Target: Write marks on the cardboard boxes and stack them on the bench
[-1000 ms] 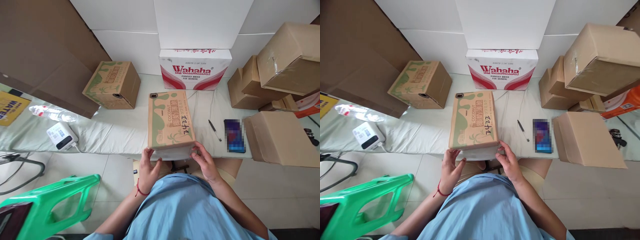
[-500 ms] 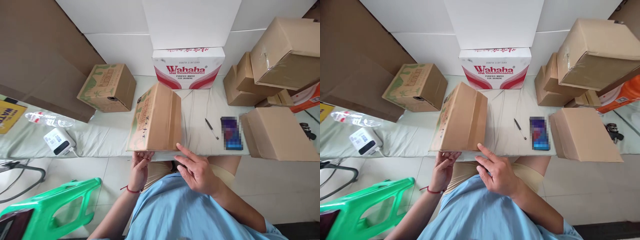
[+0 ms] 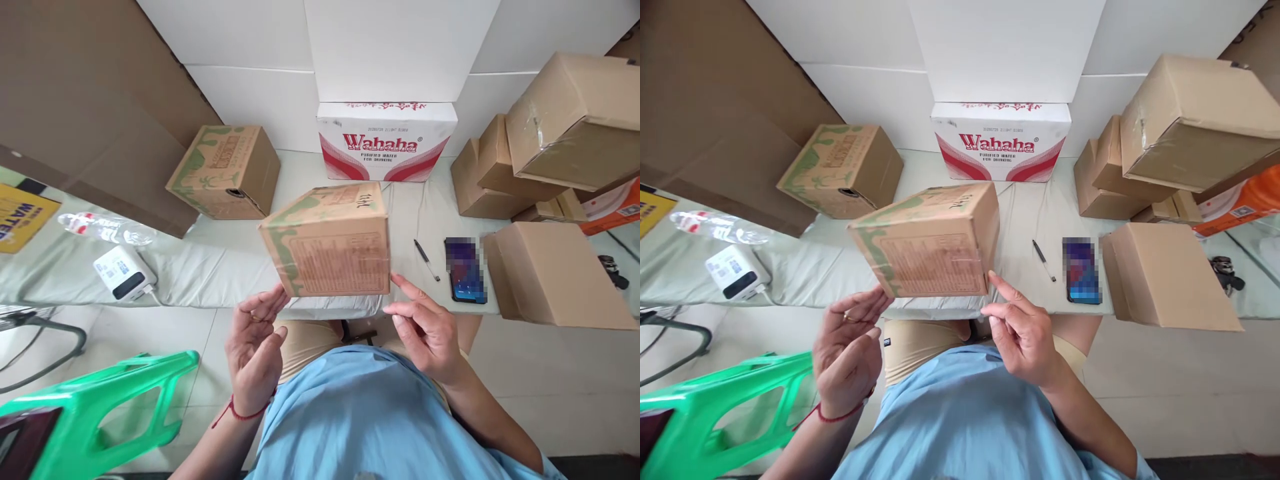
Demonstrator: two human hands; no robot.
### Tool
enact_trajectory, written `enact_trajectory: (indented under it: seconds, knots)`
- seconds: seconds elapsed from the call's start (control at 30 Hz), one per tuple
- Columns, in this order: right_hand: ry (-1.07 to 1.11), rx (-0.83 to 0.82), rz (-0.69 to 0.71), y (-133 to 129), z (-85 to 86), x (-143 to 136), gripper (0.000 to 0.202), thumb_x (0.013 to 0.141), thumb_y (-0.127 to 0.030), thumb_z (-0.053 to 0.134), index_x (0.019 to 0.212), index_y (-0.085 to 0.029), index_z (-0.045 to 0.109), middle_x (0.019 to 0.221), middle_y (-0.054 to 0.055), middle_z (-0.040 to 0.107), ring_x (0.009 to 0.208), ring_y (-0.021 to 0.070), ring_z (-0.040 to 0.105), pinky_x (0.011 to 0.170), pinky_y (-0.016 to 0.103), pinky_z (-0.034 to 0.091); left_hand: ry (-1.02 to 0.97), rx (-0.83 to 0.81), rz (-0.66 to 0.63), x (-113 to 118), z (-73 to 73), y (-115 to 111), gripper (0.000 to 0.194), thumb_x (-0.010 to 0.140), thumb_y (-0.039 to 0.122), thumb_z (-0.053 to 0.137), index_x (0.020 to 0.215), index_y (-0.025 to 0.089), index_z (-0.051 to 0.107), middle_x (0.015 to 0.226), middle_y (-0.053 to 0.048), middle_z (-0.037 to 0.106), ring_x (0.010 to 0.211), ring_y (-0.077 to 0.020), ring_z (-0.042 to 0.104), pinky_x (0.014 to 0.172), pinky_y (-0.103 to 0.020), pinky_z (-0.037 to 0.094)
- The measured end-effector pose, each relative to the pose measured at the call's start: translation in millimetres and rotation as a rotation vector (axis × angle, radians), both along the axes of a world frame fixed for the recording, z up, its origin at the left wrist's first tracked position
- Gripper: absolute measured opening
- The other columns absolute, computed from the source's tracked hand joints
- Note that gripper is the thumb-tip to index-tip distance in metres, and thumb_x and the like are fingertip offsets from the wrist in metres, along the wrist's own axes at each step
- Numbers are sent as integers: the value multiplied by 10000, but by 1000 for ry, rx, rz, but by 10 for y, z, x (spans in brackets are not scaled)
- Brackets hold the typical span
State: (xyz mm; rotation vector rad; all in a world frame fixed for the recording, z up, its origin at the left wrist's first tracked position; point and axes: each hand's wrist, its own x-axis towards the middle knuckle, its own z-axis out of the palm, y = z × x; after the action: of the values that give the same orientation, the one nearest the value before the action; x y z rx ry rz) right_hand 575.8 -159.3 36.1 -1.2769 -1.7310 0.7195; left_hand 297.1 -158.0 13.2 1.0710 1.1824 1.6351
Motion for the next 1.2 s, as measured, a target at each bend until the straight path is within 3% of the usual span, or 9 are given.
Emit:
enact_trajectory:
  seconds: [0.13,0.27,0.47,0.57,0.7,0.8,0.9,1.07,1.2]
  knots:
    - [63,33,-35,-69,22,39,223,985,-237,617,963,-280,836,1565,101,654,498,125,639,474,338,509,124,153,11,70,239,-10,330,884,235,774,1214,249,772,1352,-80,780,1454,-322,627,1280,-502,470]
    - [103,58,-79,-118,87,116,217,954,-218,631,908,-293,829,1633,59,594,890,280,815,620,392,605,211,188,-38,121,379,-75,331,929,259,774,1260,258,772,1426,-94,746,1492,-358,591,1300,-565,448]
    - [94,120,-148,-103,214,166,213,929,-225,619,836,-298,796,1647,-8,578,1353,407,692,752,455,654,242,239,-102,131,535,-51,337,960,280,757,1297,283,761,1519,-73,691,1567,-381,496,1313,-642,418]
    - [82,80,-129,26,242,185,191,904,-217,639,821,-282,799,1668,5,554,1172,376,779,653,410,621,230,274,-106,116,538,139,353,937,281,779,1288,299,754,1542,-52,674,1567,-375,499,1335,-652,373]
    - [231,-92,-27,282,194,238,173,922,-250,630,830,-248,776,1729,36,475,713,181,769,550,360,571,185,217,-156,82,454,472,278,923,333,779,1184,251,731,1486,-105,704,1531,-398,537,1307,-668,379]
    - [303,-118,1,393,69,257,145,903,-263,637,839,-243,765,1682,56,538,961,271,803,659,387,620,143,188,-192,55,363,621,174,921,341,750,1039,238,674,1443,-122,723,1510,-408,553,1266,-664,406]
    - [271,-163,-18,401,-76,259,135,886,-248,636,801,-243,740,1668,61,551,1080,316,790,587,352,572,159,143,-180,30,252,678,133,918,343,716,966,241,645,1385,-113,751,1469,-397,590,1235,-632,432]
    - [106,-233,-17,453,-130,263,140,829,-183,642,710,-237,691,1622,77,604,959,265,797,520,308,475,184,116,-219,31,97,831,101,947,338,689,963,241,666,1361,-103,767,1375,-356,658,1172,-541,481]
    - [191,-270,-80,657,-139,219,126,804,-200,624,684,-222,657,1634,64,591,583,124,670,474,305,469,133,106,-233,48,30,1070,144,965,382,672,936,242,657,1355,-95,775,1377,-345,657,1194,-546,459]
